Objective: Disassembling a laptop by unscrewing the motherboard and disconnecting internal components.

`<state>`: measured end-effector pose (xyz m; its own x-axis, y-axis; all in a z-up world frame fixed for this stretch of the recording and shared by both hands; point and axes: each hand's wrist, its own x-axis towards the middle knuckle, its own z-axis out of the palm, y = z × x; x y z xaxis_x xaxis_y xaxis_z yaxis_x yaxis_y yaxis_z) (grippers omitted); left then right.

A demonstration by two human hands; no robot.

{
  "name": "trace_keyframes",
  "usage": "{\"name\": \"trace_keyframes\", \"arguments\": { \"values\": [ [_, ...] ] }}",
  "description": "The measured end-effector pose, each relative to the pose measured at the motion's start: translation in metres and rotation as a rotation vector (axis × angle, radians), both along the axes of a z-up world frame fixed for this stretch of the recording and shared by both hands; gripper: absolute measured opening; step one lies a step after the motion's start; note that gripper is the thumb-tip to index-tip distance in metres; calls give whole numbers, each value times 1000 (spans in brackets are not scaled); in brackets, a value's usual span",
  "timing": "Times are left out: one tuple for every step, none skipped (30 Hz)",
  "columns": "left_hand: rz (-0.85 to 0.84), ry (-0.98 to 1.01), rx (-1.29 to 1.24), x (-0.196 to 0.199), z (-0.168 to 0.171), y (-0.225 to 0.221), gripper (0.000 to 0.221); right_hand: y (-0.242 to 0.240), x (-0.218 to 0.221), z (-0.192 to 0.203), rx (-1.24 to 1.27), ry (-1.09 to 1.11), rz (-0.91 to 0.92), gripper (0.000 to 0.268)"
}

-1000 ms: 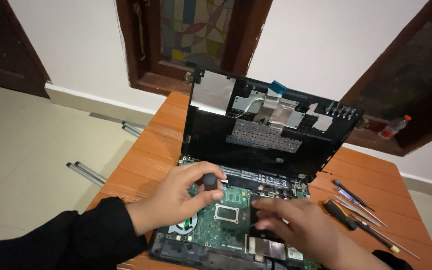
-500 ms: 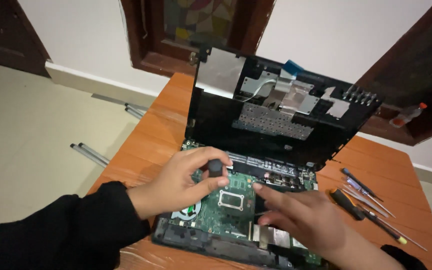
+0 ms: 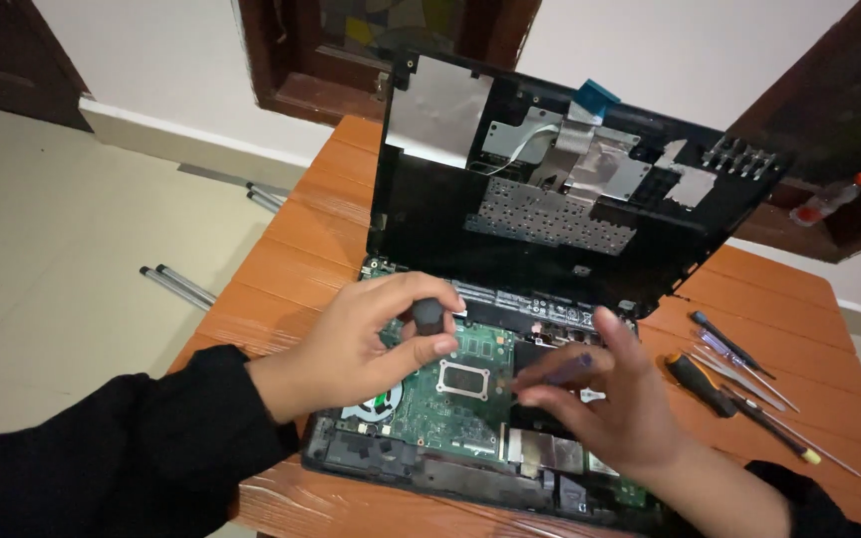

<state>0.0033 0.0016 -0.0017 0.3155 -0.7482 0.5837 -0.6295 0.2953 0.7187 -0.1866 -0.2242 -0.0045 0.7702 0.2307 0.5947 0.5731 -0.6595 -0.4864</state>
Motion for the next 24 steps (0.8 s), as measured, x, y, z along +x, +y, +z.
{"name": "trace_keyframes", "arguments": {
  "values": [
    [1, -12, -3, 0, 0, 0, 20, 0, 0, -1, 4, 26, -92, 88],
    [2, -25, -6, 0, 0, 0, 20, 0, -1, -3, 8, 52, -184, 70],
    [2, -26, -7, 0, 0, 0, 20, -4, 0, -5, 7, 50, -184, 70],
    [-4, -20, -4, 0, 0, 0, 19, -8, 0, -7, -105, -11, -178, 40],
    [-9, -14, 0, 0, 0, 0, 19, -12, 1, -9, -217, -72, -172, 49],
    [-11, -13, 0, 0, 1, 0, 19, -3, -3, 12, -218, -70, -173, 49],
    [-10, -24, -4, 0, 1, 0, 19, 6, -7, 32, -123, 112, -63, 44],
    [-8, -37, -9, 0, 2, 0, 19, 16, -11, 53, -28, 293, 47, 47],
    [-9, -36, -9, 0, 2, 0, 19, 15, -11, 58, -28, 294, 47, 47],
    [-19, -25, -9, 0, 2, 0, 19, 15, -11, 63, -4, 414, 97, 46],
    [-28, -14, -8, 0, 2, 1, 19, 15, -11, 67, 20, 533, 147, 52],
    [-29, -13, -8, 0, 2, 1, 19, 10, -13, 61, 21, 534, 147, 52],
    [-27, -16, -7, 0, 2, 1, 20, 5, -15, 54, -73, 519, 70, 66],
    [-23, -19, -7, 0, 3, 1, 20, 0, -17, 48, -168, 502, -5, 84],
    [-22, -19, -7, 0, 2, 0, 20, 1, -15, 42, -168, 502, -4, 84],
    [-20, -22, -11, 1, 1, 0, 21, 3, -13, 36, -164, 318, -50, 54],
    [-19, -26, -14, 1, 0, 0, 21, 5, -12, 30, -160, 134, -94, 36],
    [-21, -27, -14, 1, 0, -1, 21, 5, -9, 30, -160, 133, -96, 36],
    [-23, -29, -24, 0, 0, -1, 21, 5, -6, 29, -136, 91, -106, 31],
    [-23, -30, -34, 0, 0, -1, 21, 4, -3, 29, -113, 49, -115, 28],
    [-24, -31, -34, 0, 0, -1, 21, 4, -2, 28, -113, 49, -116, 28],
    [-26, -21, -29, 0, 0, 0, 20, 5, 0, 27, -109, 58, -62, 32],
    [-28, -12, -23, 0, 0, 0, 20, 5, 2, 26, -105, 68, -8, 42],
    [-27, -11, -23, 0, -1, 0, 20, 7, 1, 30, -104, 68, -7, 42]
  ]
}}
